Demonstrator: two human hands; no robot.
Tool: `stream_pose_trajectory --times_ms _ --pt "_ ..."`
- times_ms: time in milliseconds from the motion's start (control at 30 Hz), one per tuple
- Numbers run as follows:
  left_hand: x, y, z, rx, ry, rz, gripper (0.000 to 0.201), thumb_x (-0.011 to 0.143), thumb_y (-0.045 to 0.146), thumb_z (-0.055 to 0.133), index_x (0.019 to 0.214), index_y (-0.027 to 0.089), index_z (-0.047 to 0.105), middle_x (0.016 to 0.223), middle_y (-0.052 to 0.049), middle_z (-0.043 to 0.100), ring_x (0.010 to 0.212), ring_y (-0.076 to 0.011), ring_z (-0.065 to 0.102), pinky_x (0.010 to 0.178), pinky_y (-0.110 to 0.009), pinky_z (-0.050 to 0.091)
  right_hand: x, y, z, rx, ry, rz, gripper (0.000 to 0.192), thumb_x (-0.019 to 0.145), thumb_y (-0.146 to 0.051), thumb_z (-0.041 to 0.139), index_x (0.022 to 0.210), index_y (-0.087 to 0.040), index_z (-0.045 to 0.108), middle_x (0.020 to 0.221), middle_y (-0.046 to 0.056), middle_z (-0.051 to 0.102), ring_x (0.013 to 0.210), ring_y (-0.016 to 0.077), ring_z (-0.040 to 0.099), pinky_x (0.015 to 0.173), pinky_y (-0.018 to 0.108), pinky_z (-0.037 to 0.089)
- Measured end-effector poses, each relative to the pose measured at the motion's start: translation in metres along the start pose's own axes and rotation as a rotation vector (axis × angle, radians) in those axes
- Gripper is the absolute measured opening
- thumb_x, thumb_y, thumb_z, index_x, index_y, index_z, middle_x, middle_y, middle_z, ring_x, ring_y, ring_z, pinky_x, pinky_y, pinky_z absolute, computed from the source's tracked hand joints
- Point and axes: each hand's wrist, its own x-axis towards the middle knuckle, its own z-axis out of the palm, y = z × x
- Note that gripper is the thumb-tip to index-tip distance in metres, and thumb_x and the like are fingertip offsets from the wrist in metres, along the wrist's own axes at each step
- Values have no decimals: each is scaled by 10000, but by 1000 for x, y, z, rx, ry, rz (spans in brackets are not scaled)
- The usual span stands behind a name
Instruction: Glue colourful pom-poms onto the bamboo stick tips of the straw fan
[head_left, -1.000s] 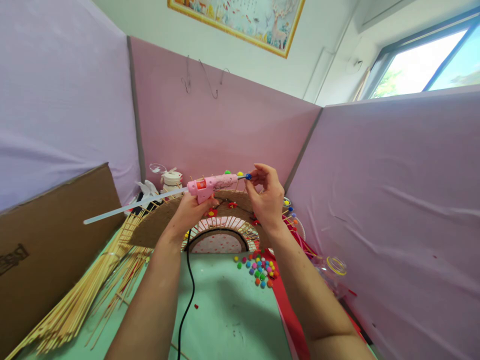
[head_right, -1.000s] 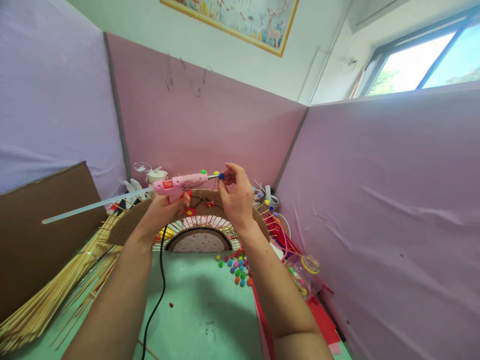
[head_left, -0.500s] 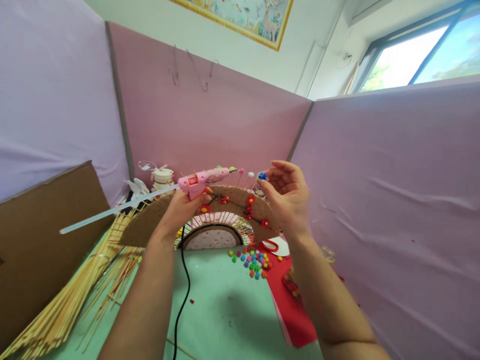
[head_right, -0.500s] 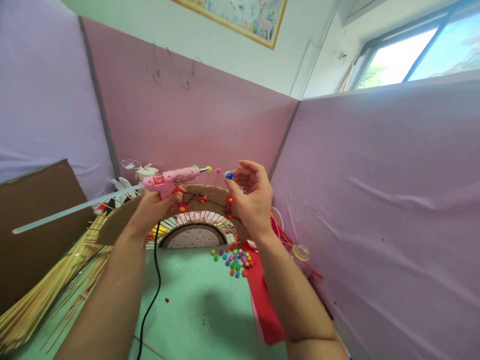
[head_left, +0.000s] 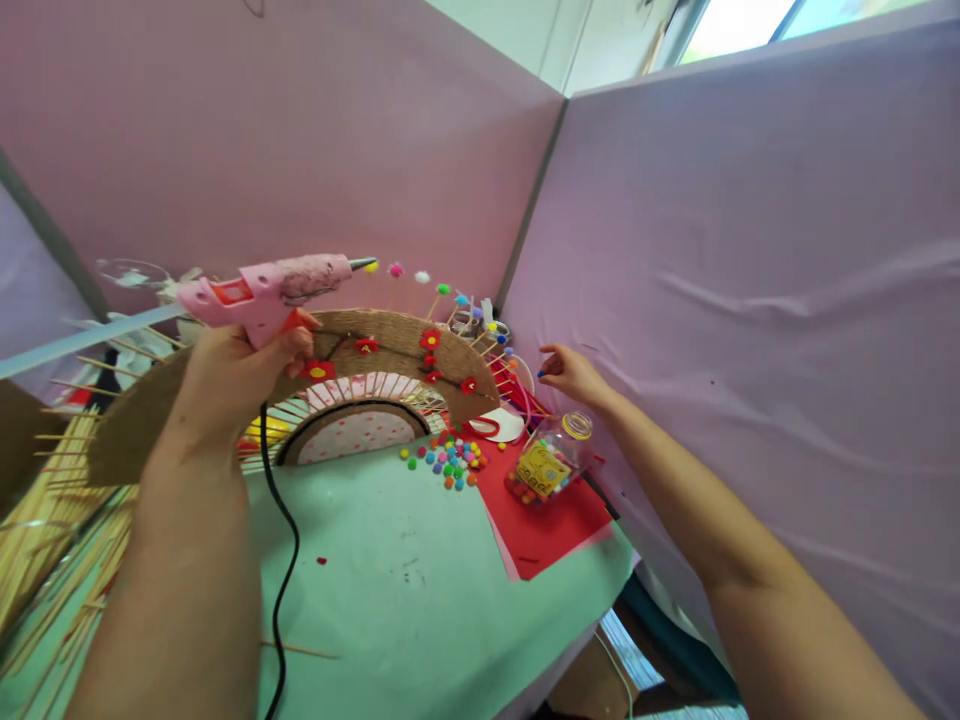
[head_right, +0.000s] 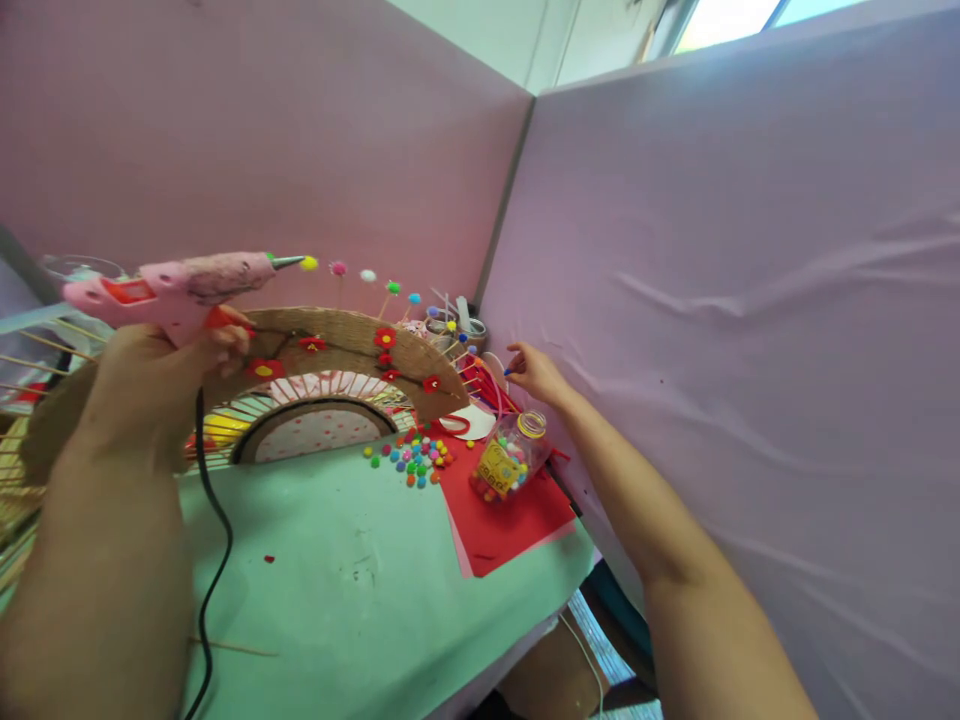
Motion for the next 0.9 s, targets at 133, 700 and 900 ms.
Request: stream_pose_trajectory --times_ms 133,700,900 --pt "1 2 2 -105 44 -32 95 663 212 670 709 149 617 571 33 534 499 -78 463 457 -200 340 1 18 24 -46 -224 17 438 687 -89 735 1090 -173 586 713 -25 653 637 114 607 602 222 481" --pt "2 4 4 -123 34 9 110 648 231 674 707 154 623 561 18 531 481 -82 451 444 -214 336 13 47 52 79 -332 -114 492 701 -233 721 1158 -200 542 749 -38 605 657 125 583 617 239 482" --pt "4 4 4 -133 31 22 116 629 242 680 683 159 620 550 15 531 476 -87 453 433 -214 331 13 46 54 64 -329 -119 477 709 -198 706 1157 -205 544 718 -46 605 629 127 579 620 245 482"
